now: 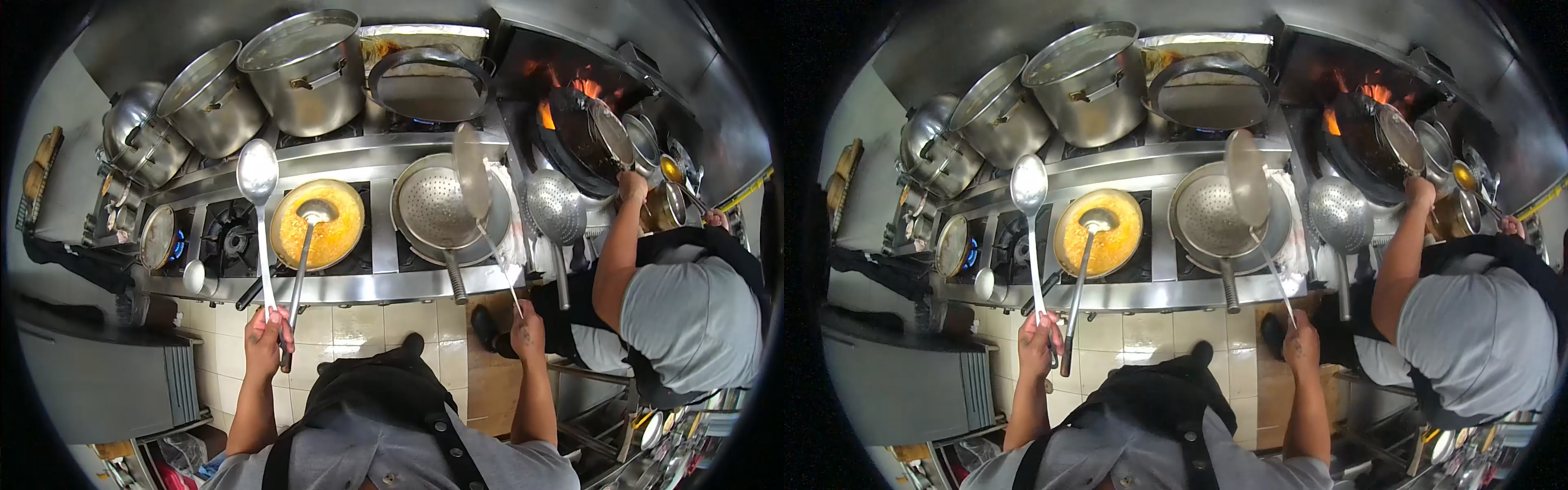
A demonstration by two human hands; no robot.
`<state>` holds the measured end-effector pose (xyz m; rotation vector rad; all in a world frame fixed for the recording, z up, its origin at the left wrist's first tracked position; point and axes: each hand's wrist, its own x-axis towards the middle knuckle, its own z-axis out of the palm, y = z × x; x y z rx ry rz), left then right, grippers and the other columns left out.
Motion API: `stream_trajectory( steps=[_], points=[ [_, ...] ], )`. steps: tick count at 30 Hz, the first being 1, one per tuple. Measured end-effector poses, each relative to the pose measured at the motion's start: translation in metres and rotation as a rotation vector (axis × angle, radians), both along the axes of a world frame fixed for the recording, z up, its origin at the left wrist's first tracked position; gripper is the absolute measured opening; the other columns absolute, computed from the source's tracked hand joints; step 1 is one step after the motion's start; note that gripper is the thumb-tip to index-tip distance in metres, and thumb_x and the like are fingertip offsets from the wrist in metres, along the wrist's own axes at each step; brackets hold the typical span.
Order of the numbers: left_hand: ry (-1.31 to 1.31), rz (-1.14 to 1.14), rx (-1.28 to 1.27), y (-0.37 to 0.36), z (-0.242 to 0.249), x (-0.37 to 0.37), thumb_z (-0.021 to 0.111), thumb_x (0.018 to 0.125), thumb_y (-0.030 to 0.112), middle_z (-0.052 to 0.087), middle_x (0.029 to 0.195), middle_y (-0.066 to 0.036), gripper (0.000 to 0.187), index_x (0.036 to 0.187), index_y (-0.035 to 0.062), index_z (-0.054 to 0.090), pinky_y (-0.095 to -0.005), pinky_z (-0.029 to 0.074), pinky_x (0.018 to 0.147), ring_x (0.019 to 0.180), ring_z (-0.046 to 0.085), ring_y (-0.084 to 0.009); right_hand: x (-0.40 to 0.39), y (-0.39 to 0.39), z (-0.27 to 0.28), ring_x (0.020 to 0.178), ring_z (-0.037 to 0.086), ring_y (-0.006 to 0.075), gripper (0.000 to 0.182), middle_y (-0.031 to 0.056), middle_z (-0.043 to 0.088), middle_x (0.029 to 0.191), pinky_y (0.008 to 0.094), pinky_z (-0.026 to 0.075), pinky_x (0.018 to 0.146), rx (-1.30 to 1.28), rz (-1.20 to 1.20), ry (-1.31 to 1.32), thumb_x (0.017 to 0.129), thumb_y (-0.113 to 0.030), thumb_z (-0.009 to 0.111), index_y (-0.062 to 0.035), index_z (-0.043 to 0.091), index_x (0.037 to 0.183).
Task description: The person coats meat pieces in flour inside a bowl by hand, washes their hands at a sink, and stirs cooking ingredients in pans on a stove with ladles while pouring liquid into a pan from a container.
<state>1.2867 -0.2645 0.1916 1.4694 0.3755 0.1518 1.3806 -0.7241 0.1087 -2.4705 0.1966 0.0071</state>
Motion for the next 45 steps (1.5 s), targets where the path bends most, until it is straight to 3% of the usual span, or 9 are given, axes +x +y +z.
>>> stream_trajectory(
  steps=[7, 10, 17, 24, 27, 31, 38, 41, 45],
  points=[
    [-0.002, 0.112, -0.007, -0.03, -0.002, 0.002, 0.049, 0.096, 0.03, 0.049, 0.055, -0.004, 0.028, 0.09, 0.0032, 0.055, -0.0241, 0.039, 0.043, 0.043, 0.046, -0.0122, 0.178, -0.028, -0.007, 0.065, 0.055, 0.0308, 0.024, 0.0229, 0.056, 0.072, 0.0407, 0.042, 0.063, 0.369, -0.091, -0.298, 0.093, -0.018, 0.049, 0.0026, 0.063, 0.096],
    [0.048, 0.167, 0.031, -0.038, 0.003, -0.013, 0.05, 0.095, 0.031, 0.05, 0.055, -0.004, 0.029, 0.089, 0.0029, 0.055, -0.0239, 0.039, 0.043, 0.043, 0.046, -0.0122, 0.325, -0.039, -0.06, 0.045, 0.042, 0.0102, 0.018, -0.0003, 0.051, 0.057, 0.0276, 0.031, 0.039, 0.589, -0.196, -0.389, 0.091, -0.024, 0.058, -0.0073, 0.065, 0.091],
    [0.089, 0.373, 0.092, -0.031, -0.007, -0.066, 0.053, 0.093, 0.036, 0.049, 0.052, -0.004, 0.032, 0.088, 0.0041, 0.055, -0.023, 0.037, 0.04, 0.041, 0.044, -0.0115, 0.419, -0.047, -0.033, 0.04, 0.04, 0.008, 0.017, -0.001, 0.05, 0.06, 0.0233, 0.025, 0.034, 1.079, -0.362, 0.06, 0.092, -0.015, 0.048, -0.0097, 0.063, 0.098],
    [0.077, 0.456, 0.206, -0.005, 0.0, -0.068, 0.053, 0.093, 0.039, 0.049, 0.051, -0.003, 0.035, 0.09, 0.0044, 0.055, -0.0222, 0.035, 0.041, 0.042, 0.044, -0.0099, 0.267, -0.021, -0.019, 0.05, 0.05, 0.0097, 0.023, 0.0025, 0.052, 0.057, 0.0273, 0.036, 0.042, 0.693, -0.304, -0.165, 0.09, -0.025, 0.056, -0.0039, 0.065, 0.091],
    [0.038, 0.477, 0.159, 0.015, -0.004, -0.07, 0.052, 0.094, 0.038, 0.048, 0.052, -0.002, 0.034, 0.09, 0.0046, 0.055, -0.0222, 0.034, 0.042, 0.043, 0.043, -0.0096, 0.168, -0.01, -0.043, 0.061, 0.059, 0.0254, 0.028, 0.0141, 0.062, 0.066, 0.0388, 0.045, 0.06, 0.104, -0.069, -0.572, 0.091, -0.023, 0.055, 0.0027, 0.064, 0.09],
    [0.025, 0.468, 0.081, 0.052, -0.017, -0.086, 0.053, 0.094, 0.037, 0.048, 0.053, -0.002, 0.032, 0.09, 0.0053, 0.055, -0.022, 0.035, 0.043, 0.044, 0.043, -0.0093, 0.038, 0.03, -0.036, 0.079, 0.061, 0.0432, 0.026, 0.0272, 0.06, 0.079, 0.0443, 0.046, 0.067, -0.014, -0.086, -0.498, 0.093, -0.018, 0.049, 0.0033, 0.063, 0.092],
    [0.111, 0.425, -0.025, 0.153, -0.044, -0.163, 0.055, 0.089, 0.022, 0.052, 0.059, -0.002, 0.02, 0.094, 0.0038, 0.061, -0.0239, 0.041, 0.048, 0.049, 0.048, -0.0106, -0.016, 0.074, -0.011, 0.079, 0.062, 0.0422, 0.031, 0.0236, 0.064, 0.083, 0.0488, 0.049, 0.069, -0.625, 0.019, 0.022, 0.086, -0.027, 0.045, -0.0049, 0.065, 0.098],
    [0.076, 0.378, -0.112, 0.2, -0.051, -0.207, 0.054, 0.09, 0.019, 0.053, 0.061, -0.003, 0.019, 0.095, 0.0029, 0.06, -0.0239, 0.041, 0.049, 0.051, 0.048, -0.0101, -0.012, 0.065, -0.011, 0.105, 0.057, 0.0378, 0.055, 0.0211, 0.062, 0.109, 0.0449, 0.045, 0.089, -0.658, 0.018, -0.021, 0.067, -0.028, 0.073, -0.0063, 0.059, 0.116],
    [0.137, 0.361, -0.119, 0.235, -0.048, -0.249, 0.052, 0.093, 0.021, 0.054, 0.063, -0.003, 0.021, 0.096, 0.0024, 0.06, -0.0237, 0.04, 0.048, 0.051, 0.048, -0.0101, -0.012, 0.144, 0.029, 0.103, 0.058, 0.0314, 0.053, 0.0211, 0.06, 0.112, 0.041, 0.045, 0.089, -0.535, -0.021, -0.446, 0.077, -0.027, 0.071, 0.0015, 0.055, 0.119]
  ],
)
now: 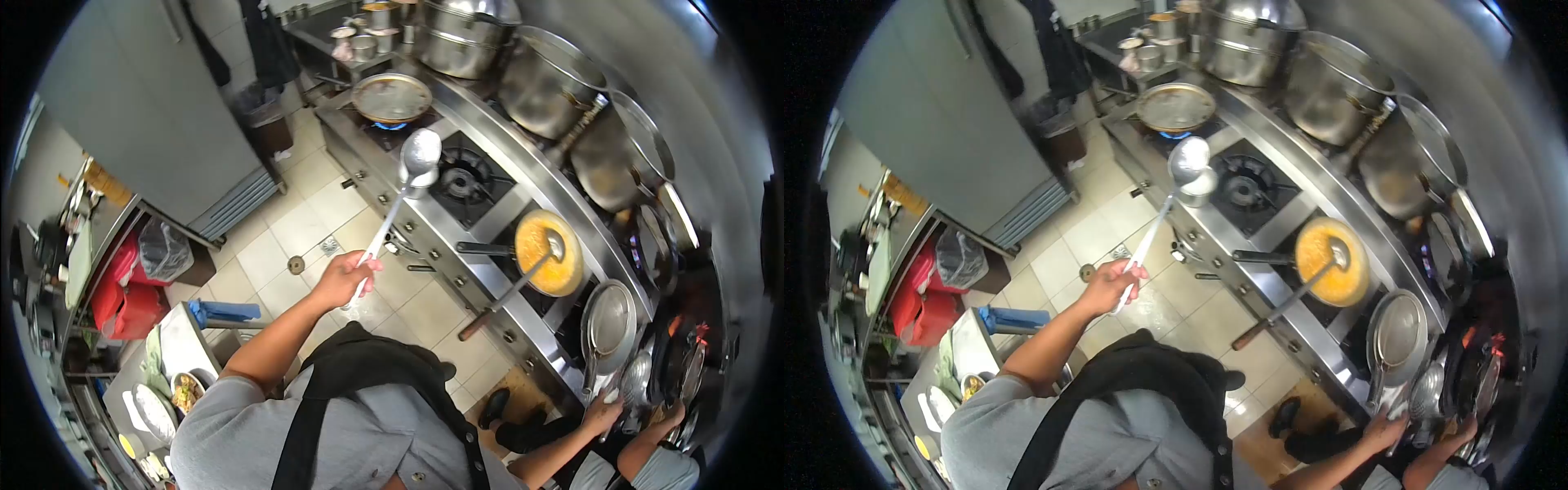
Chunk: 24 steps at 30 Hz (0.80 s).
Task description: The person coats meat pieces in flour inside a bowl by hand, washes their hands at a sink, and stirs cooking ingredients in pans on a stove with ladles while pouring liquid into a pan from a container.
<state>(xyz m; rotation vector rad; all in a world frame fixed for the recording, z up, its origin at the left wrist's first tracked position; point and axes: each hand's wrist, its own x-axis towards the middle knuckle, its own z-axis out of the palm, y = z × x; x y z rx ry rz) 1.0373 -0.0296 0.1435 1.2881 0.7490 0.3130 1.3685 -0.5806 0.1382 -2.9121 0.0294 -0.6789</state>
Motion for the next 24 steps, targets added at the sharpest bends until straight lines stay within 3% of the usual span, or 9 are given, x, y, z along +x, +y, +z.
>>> stream_trajectory(
  steps=[1, 2, 3, 5, 8, 10, 14, 19, 24],
  points=[
    [-0.022, -0.011, -0.021, 0.007, -0.005, -0.008, 0.052, 0.093, 0.022, 0.055, 0.064, -0.003, 0.021, 0.097, 0.0026, 0.06, -0.0241, 0.04, 0.05, 0.053, 0.049, -0.0103, -0.004, 0.045, 0.007, 0.1, 0.06, 0.0284, 0.047, 0.0197, 0.062, 0.109, 0.0384, 0.046, 0.088, 0.166, 0.199, -0.086, 0.082, -0.024, 0.068, 0.0024, 0.055, 0.118],
    [-0.045, -0.031, -0.034, 0.016, -0.013, -0.012, 0.052, 0.094, 0.023, 0.055, 0.065, -0.003, 0.022, 0.097, 0.0028, 0.06, -0.0244, 0.041, 0.052, 0.055, 0.05, -0.0105, -0.03, 0.124, 0.026, 0.095, 0.06, 0.0215, 0.036, 0.0149, 0.063, 0.105, 0.034, 0.045, 0.087, 0.709, 0.321, 0.179, 0.088, -0.017, 0.061, 0.0026, 0.055, 0.117],
    [-0.075, -0.054, -0.042, 0.025, -0.02, -0.011, 0.052, 0.094, 0.023, 0.055, 0.066, -0.002, 0.022, 0.097, 0.003, 0.06, -0.0247, 0.042, 0.054, 0.057, 0.051, -0.0107, -0.068, 0.209, 0.045, 0.094, 0.06, 0.0186, 0.034, 0.0118, 0.063, 0.104, 0.0322, 0.046, 0.086, 0.92, 0.459, 0.282, 0.09, -0.019, 0.058, 0.0026, 0.056, 0.116],
    [-0.172, -0.037, 0.079, 0.034, -0.03, 0.0, 0.051, 0.095, 0.024, 0.056, 0.075, -0.003, 0.024, 0.099, 0.0029, 0.06, -0.0247, 0.044, 0.06, 0.064, 0.052, -0.0106, -0.104, 0.318, 0.019, 0.091, 0.061, 0.017, 0.035, 0.0089, 0.064, 0.103, 0.0294, 0.047, 0.083, 0.808, 0.967, 0.584, 0.093, -0.025, 0.054, -0.0011, 0.054, 0.119],
    [-0.222, -0.014, 0.375, 0.055, -0.04, 0.024, 0.049, 0.096, 0.026, 0.054, 0.089, -0.004, 0.026, 0.101, 0.0032, 0.059, -0.0259, 0.045, 0.072, 0.078, 0.054, -0.0119, -0.187, 0.447, -0.008, 0.087, 0.061, 0.0153, 0.046, 0.0107, 0.062, 0.105, 0.0287, 0.049, 0.074, 1.004, 1.073, 1.158, 0.092, -0.034, 0.055, -0.002, 0.047, 0.125],
    [-0.248, 0.025, 0.422, 0.066, -0.041, 0.038, 0.047, 0.097, 0.028, 0.053, 0.094, -0.007, 0.028, 0.102, 0.0039, 0.06, -0.0286, 0.043, 0.079, 0.088, 0.053, -0.0158, -0.216, 0.493, -0.022, 0.089, 0.06, 0.0149, 0.041, 0.0096, 0.06, 0.104, 0.0289, 0.049, 0.075, 1.203, 1.12, 1.394, 0.092, -0.025, 0.055, -0.0014, 0.046, 0.124],
    [-0.273, 0.074, 0.304, 0.096, -0.038, 0.048, 0.045, 0.097, 0.031, 0.052, 0.098, -0.01, 0.031, 0.102, 0.0056, 0.061, -0.0338, 0.04, 0.088, 0.099, 0.05, -0.0235, -0.217, 0.544, -0.023, 0.098, 0.056, 0.015, 0.036, 0.0084, 0.056, 0.112, 0.0291, 0.047, 0.081, 1.416, 1.142, 1.38, 0.088, -0.009, 0.05, -0.0018, 0.043, 0.122],
    [-0.213, 0.042, 0.52, 0.146, -0.042, 0.06, 0.042, 0.097, 0.03, 0.053, 0.105, -0.009, 0.031, 0.107, 0.0046, 0.057, -0.0333, 0.036, 0.094, 0.105, 0.046, -0.023, -0.203, 0.601, -0.022, 0.107, 0.053, 0.0168, 0.038, 0.0092, 0.054, 0.116, 0.0303, 0.044, 0.088, 1.579, 1.058, 1.439, 0.086, -0.004, 0.047, -0.0022, 0.043, 0.124],
    [-0.213, 0.039, 0.466, 0.217, -0.039, 0.085, 0.043, 0.097, 0.026, 0.053, 0.104, -0.008, 0.028, 0.106, 0.0043, 0.057, -0.0344, 0.035, 0.093, 0.105, 0.045, -0.0231, -0.172, 0.676, -0.031, 0.105, 0.053, 0.0154, 0.037, 0.0077, 0.054, 0.114, 0.0275, 0.042, 0.09, 1.575, 1.03, 1.465, 0.085, -0.003, 0.045, -0.0019, 0.046, 0.122]
  ],
)
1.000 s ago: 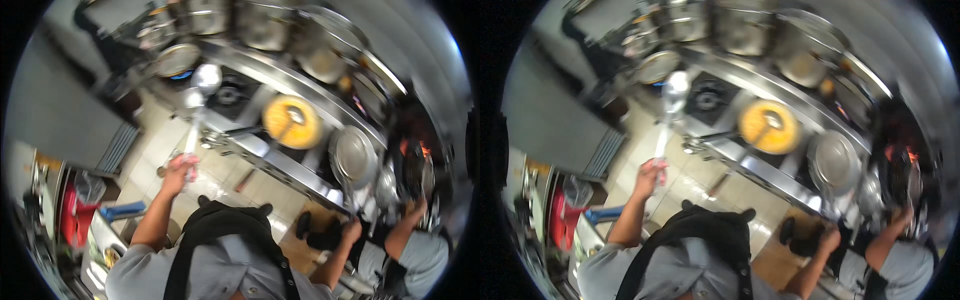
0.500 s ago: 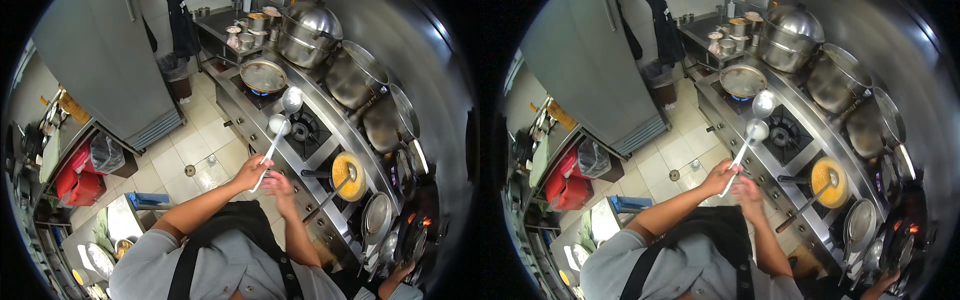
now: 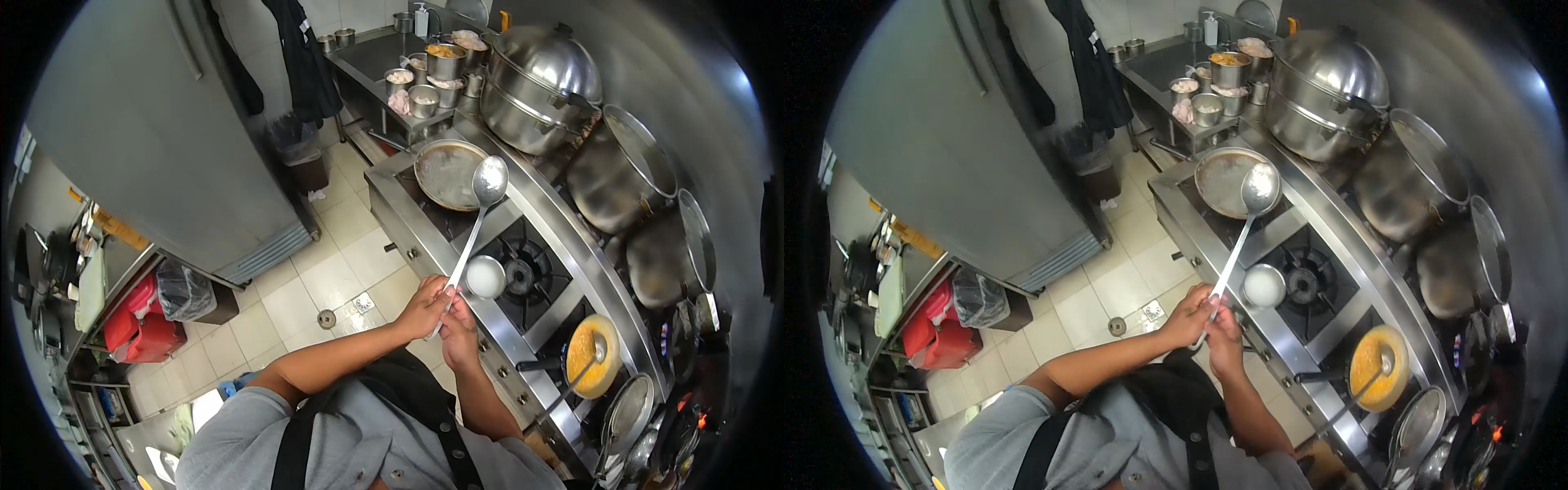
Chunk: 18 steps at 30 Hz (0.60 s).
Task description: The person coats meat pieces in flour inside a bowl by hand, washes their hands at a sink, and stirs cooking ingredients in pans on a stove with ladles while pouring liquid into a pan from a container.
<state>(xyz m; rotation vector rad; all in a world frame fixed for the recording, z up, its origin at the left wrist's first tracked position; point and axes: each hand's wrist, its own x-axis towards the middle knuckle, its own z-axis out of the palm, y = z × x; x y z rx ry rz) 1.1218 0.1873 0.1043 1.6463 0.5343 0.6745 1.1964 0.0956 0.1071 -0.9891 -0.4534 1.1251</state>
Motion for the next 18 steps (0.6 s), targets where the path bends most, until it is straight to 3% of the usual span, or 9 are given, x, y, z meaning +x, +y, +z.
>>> stream_trajectory(
  steps=[5, 6, 9, 10, 12, 14, 18],
  points=[
    [0.009, 0.024, 0.145, 0.076, 0.007, 0.02, 0.042, 0.097, 0.025, 0.054, 0.106, -0.008, 0.027, 0.107, 0.0036, 0.056, -0.0339, 0.035, 0.095, 0.106, 0.046, -0.0222, 0.024, 0.081, -0.003, 0.1, 0.055, 0.0138, 0.032, 0.0072, 0.057, 0.107, 0.0273, 0.043, 0.086, 0.094, -0.028, -0.051, 0.085, -0.001, 0.045, -0.0016, 0.048, 0.116],
    [-0.004, 0.035, 0.16, 0.088, 0.007, 0.023, 0.042, 0.098, 0.025, 0.054, 0.107, -0.008, 0.028, 0.108, 0.0034, 0.056, -0.0336, 0.035, 0.096, 0.107, 0.046, -0.0218, 0.029, 0.099, -0.003, 0.087, 0.059, 0.0156, 0.031, 0.0089, 0.059, 0.098, 0.0289, 0.049, 0.077, 0.088, -0.073, -0.112, 0.084, -0.001, 0.045, -0.0027, 0.048, 0.114],
    [-0.122, 0.091, -0.17, 0.127, 0.008, 0.019, 0.042, 0.097, 0.026, 0.053, 0.115, -0.011, 0.03, 0.113, 0.0044, 0.057, -0.0341, 0.034, 0.099, 0.113, 0.045, -0.0209, 0.047, 0.13, 0.024, 0.067, 0.059, 0.0178, 0.03, 0.0101, 0.059, 0.087, 0.0305, 0.052, 0.059, -0.046, -0.092, -0.008, 0.083, -0.001, 0.046, -0.0047, 0.047, 0.113],
    [-0.191, 0.101, -0.272, 0.149, -0.001, 0.015, 0.045, 0.097, 0.025, 0.055, 0.116, -0.011, 0.029, 0.116, 0.0057, 0.056, -0.033, 0.036, 0.099, 0.109, 0.05, -0.0185, 0.055, 0.142, 0.025, 0.055, 0.052, 0.0169, 0.033, 0.0098, 0.057, 0.081, 0.0306, 0.049, 0.049, -0.08, -0.139, -0.012, 0.081, 0.001, 0.04, -0.0049, 0.046, 0.113],
    [-0.182, 0.168, -0.344, 0.201, -0.022, -0.004, 0.049, 0.095, 0.024, 0.06, 0.109, -0.009, 0.025, 0.11, 0.007, 0.058, -0.0316, 0.041, 0.091, 0.099, 0.057, -0.0177, 0.074, 0.163, 0.028, 0.05, 0.045, 0.0116, 0.029, 0.006, 0.053, 0.075, 0.0255, 0.041, 0.04, -0.064, -0.162, -0.034, 0.082, -0.004, 0.044, -0.0069, 0.048, 0.111],
    [-0.075, 0.391, -0.394, 0.251, -0.044, -0.028, 0.053, 0.093, 0.022, 0.065, 0.096, -0.005, 0.021, 0.104, 0.0059, 0.059, -0.0306, 0.046, 0.082, 0.091, 0.06, -0.0151, 0.087, 0.186, 0.047, 0.046, 0.04, 0.0085, 0.027, 0.0034, 0.049, 0.071, 0.0219, 0.033, 0.034, -0.099, -0.172, -0.027, 0.082, -0.008, 0.047, -0.0078, 0.049, 0.109],
    [0.014, 0.625, -0.428, 0.367, -0.078, -0.067, 0.052, 0.092, 0.019, 0.066, 0.085, -0.003, 0.014, 0.093, 0.0089, 0.061, -0.0251, 0.046, 0.061, 0.073, 0.059, -0.0095, 0.105, 0.262, 0.076, 0.046, 0.04, 0.0086, 0.027, 0.0048, 0.05, 0.071, 0.023, 0.033, 0.034, -0.084, -0.106, -0.004, 0.084, -0.01, 0.047, -0.0066, 0.049, 0.111]
  ],
)
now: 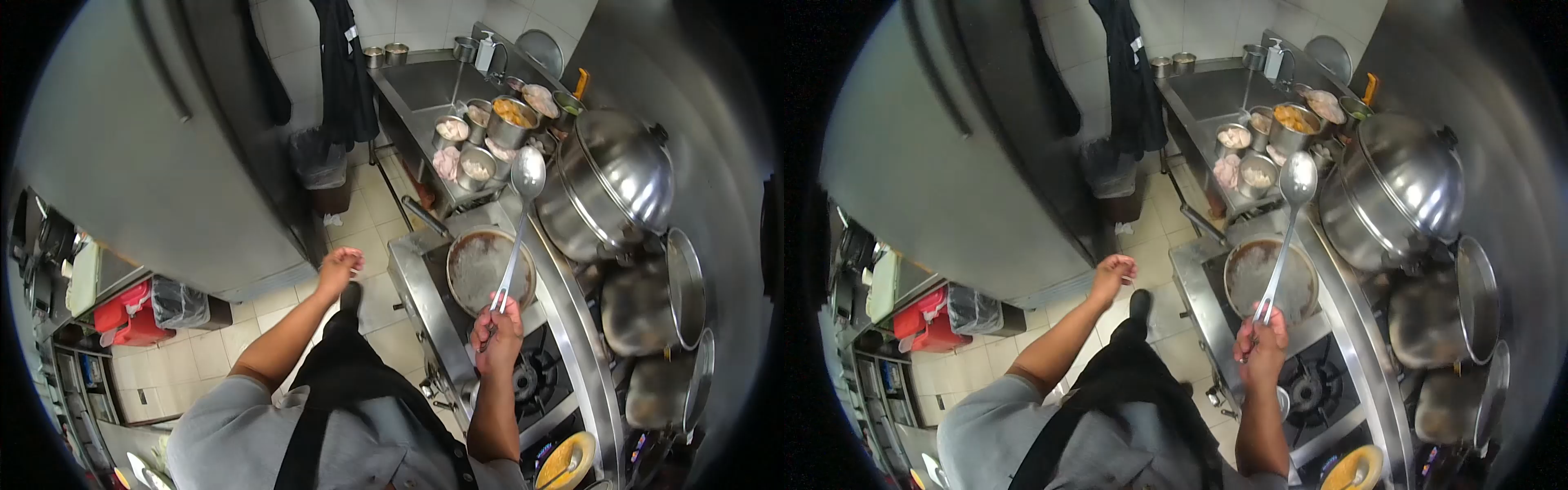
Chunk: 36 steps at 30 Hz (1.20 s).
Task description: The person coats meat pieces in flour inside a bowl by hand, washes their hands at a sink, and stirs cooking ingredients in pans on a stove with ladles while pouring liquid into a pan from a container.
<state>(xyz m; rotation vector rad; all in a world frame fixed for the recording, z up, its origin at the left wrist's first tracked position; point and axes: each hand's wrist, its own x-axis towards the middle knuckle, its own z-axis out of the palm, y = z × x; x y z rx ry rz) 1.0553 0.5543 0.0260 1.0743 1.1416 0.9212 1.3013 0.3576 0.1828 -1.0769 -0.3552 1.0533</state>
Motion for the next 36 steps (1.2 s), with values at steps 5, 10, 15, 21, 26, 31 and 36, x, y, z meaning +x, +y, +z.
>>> stream_trajectory(
  steps=[5, 10, 15, 21, 26, 31, 36],
  points=[
    [0.089, 0.131, -0.021, 0.19, -0.03, -0.01, 0.052, 0.088, 0.014, 0.063, 0.077, 0.0, 0.011, 0.09, 0.0094, 0.062, -0.0249, 0.044, 0.057, 0.066, 0.057, -0.0092, 0.026, 0.172, 0.038, 0.049, 0.044, 0.0101, 0.028, 0.0089, 0.057, 0.081, 0.0249, 0.038, 0.037, 0.058, 0.039, -0.19, 0.086, -0.007, 0.046, -0.0052, 0.046, 0.115],
    [0.244, 0.078, -0.292, 0.381, -0.156, -0.012, 0.056, 0.085, 0.023, 0.057, 0.065, -0.004, 0.016, 0.084, 0.0077, 0.06, -0.0296, 0.038, 0.044, 0.052, 0.051, -0.014, 0.065, 0.404, 0.008, 0.053, 0.045, 0.0086, 0.022, 0.0095, 0.06, 0.089, 0.0236, 0.037, 0.039, -0.043, 0.038, -0.346, 0.089, -0.005, 0.044, -0.0062, 0.046, 0.111],
    [0.589, -0.186, -0.628, 0.448, -0.265, -0.045, 0.051, 0.086, 0.024, 0.053, 0.062, -0.006, 0.019, 0.08, 0.007, 0.057, -0.0379, 0.034, 0.04, 0.047, 0.047, -0.0199, 0.125, 0.629, -0.092, 0.055, 0.047, 0.0119, 0.018, 0.0067, 0.058, 0.073, 0.0272, 0.036, 0.039, -0.23, -0.109, -0.675, 0.084, -0.005, 0.049, -0.0051, 0.051, 0.103],
    [0.649, -0.447, -0.581, 0.465, -0.384, -0.107, 0.052, 0.086, 0.023, 0.055, 0.068, -0.01, 0.018, 0.083, 0.0058, 0.056, -0.0405, 0.041, 0.05, 0.053, 0.051, -0.0233, 0.215, 0.821, -0.147, 0.087, 0.063, 0.0313, 0.022, 0.022, 0.065, 0.089, 0.0383, 0.048, 0.069, -0.649, 0.064, -1.485, 0.077, -0.006, 0.05, 0.0027, 0.064, 0.092],
    [0.475, -0.206, -0.778, 0.443, -0.369, -0.135, 0.053, 0.088, 0.02, 0.056, 0.074, -0.01, 0.014, 0.087, 0.0055, 0.056, -0.0394, 0.044, 0.055, 0.058, 0.053, -0.0206, 0.263, 0.881, -0.125, 0.081, 0.068, 0.0189, 0.016, 0.0131, 0.07, 0.081, 0.0322, 0.051, 0.066, -1.014, 0.506, -2.117, 0.072, -0.007, 0.057, -0.0048, 0.072, 0.073],
    [-0.059, -0.288, -1.146, 0.427, -0.374, -0.174, 0.053, 0.089, 0.017, 0.057, 0.077, -0.009, 0.013, 0.09, 0.0051, 0.056, -0.0379, 0.047, 0.058, 0.061, 0.055, -0.0186, 0.284, 0.872, -0.155, 0.081, 0.068, 0.0248, 0.021, 0.0157, 0.069, 0.08, 0.0357, 0.051, 0.066, -1.016, 0.338, -2.266, 0.078, -0.01, 0.05, -0.0017, 0.069, 0.076],
    [0.07, -0.034, -0.967, 0.424, -0.349, -0.138, 0.054, 0.088, 0.019, 0.057, 0.067, -0.006, 0.015, 0.089, 0.0049, 0.056, -0.0358, 0.045, 0.049, 0.052, 0.054, -0.0194, 0.268, 0.867, -0.134, 0.067, 0.064, 0.0285, 0.021, 0.0194, 0.065, 0.077, 0.0392, 0.046, 0.06, -0.776, -0.246, -0.874, 0.078, -0.005, 0.048, 0.0047, 0.063, 0.09]
  ],
)
